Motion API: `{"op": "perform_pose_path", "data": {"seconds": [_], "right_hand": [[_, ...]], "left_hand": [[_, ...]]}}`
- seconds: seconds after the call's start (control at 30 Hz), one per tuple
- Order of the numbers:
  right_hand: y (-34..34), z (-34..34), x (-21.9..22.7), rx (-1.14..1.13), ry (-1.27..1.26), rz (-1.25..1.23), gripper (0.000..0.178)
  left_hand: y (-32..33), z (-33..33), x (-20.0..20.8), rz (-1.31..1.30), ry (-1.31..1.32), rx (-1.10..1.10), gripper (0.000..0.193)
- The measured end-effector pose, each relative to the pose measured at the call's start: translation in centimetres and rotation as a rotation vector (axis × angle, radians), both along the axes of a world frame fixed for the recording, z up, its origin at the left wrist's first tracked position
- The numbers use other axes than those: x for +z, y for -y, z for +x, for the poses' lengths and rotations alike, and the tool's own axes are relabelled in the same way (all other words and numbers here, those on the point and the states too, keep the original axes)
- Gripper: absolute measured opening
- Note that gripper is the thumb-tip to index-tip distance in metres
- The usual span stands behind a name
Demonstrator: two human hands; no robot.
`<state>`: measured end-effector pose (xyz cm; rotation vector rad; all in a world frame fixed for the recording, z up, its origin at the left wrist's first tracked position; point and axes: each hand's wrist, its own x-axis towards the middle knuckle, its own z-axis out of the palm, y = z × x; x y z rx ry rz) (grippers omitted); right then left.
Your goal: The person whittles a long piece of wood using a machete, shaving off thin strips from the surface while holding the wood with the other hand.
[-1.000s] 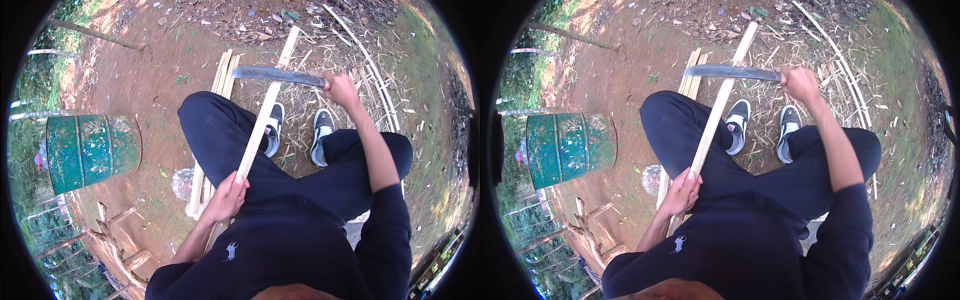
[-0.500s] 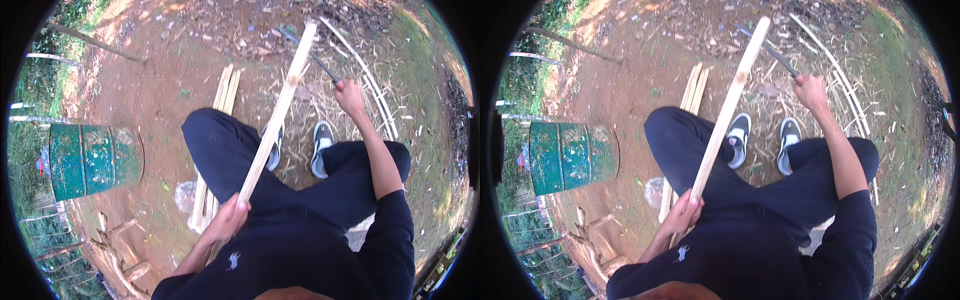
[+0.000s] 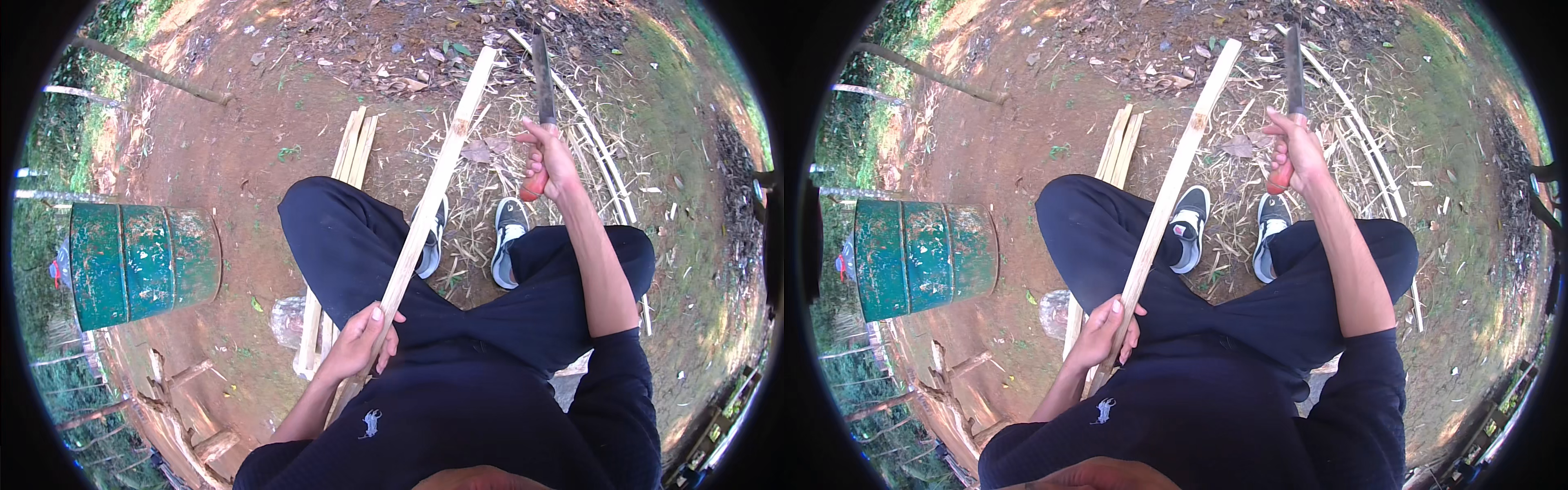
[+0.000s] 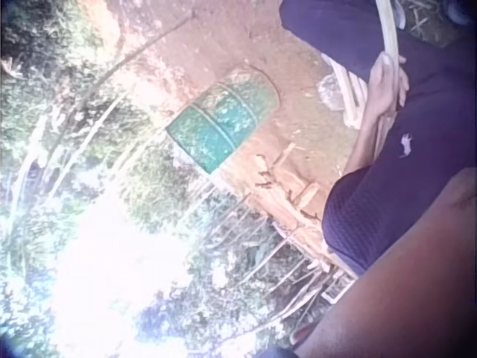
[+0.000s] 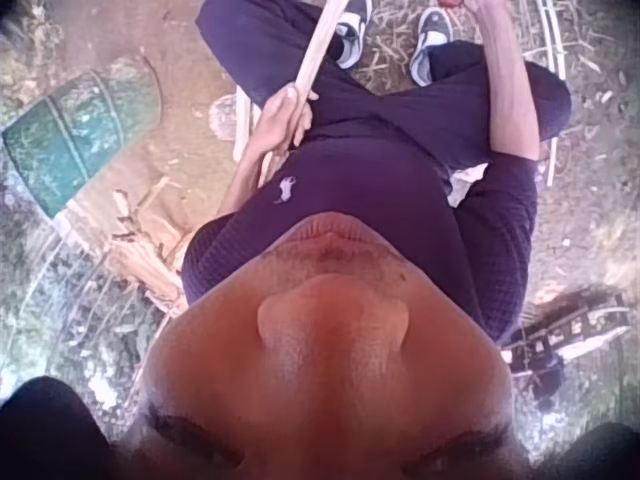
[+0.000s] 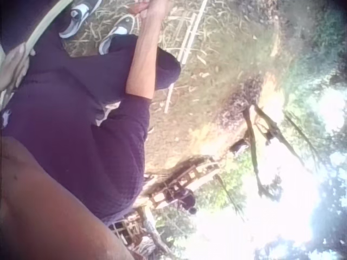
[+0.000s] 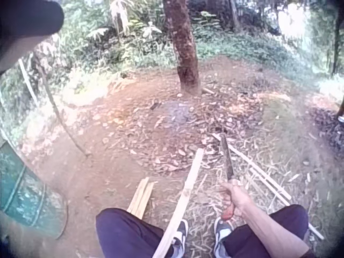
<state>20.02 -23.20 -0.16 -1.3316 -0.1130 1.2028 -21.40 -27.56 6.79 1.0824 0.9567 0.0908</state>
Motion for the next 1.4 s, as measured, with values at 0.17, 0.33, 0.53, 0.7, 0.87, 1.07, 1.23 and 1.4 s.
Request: {"op": "perform_pose_path", "data": {"seconds": [0.17,0.33,0.53,0.7,0.87,1.07,1.23,1.4], "right_hand": [[-0.3,-2.6,2.6,0.026,0.0,0.252,0.045],[-0.5,-3.1,3.8,-0.047,-0.096,0.354,0.021],[-0.4,-3.0,5.3,-0.049,-0.125,0.369,0.02],[-0.8,-4.1,5.1,-0.076,-0.241,0.407,0.017],[-0.6,-5.9,5.8,-0.03,-0.265,0.335,0.019],[-0.4,-8.3,4.8,0.021,-0.33,0.276,0.019],[0.1,-8.3,5.7,0.101,-0.345,0.276,0.019],[0.5,-6.8,5.3,0.111,-0.099,0.106,0.035]], "left_hand": [[-0.9,0.1,0.2,-0.036,0.074,-0.134,0.046],[-2.1,-1.0,0.0,-0.213,0.105,-0.207,0.046],[-3.5,-1.1,0.6,-0.159,0.011,-0.4,0.061],[-4.1,-1.8,-0.6,-0.138,0.188,-0.455,0.085],[-5.8,0.6,1.1,-0.307,0.158,-0.485,0.102],[-7.4,4.4,1.1,-0.386,0.228,-0.414,0.091],[-5.9,5.8,0.4,-0.294,0.214,-0.211,0.059],[-7.6,5.7,1.5,-0.322,0.322,-0.168,0.048]]}}
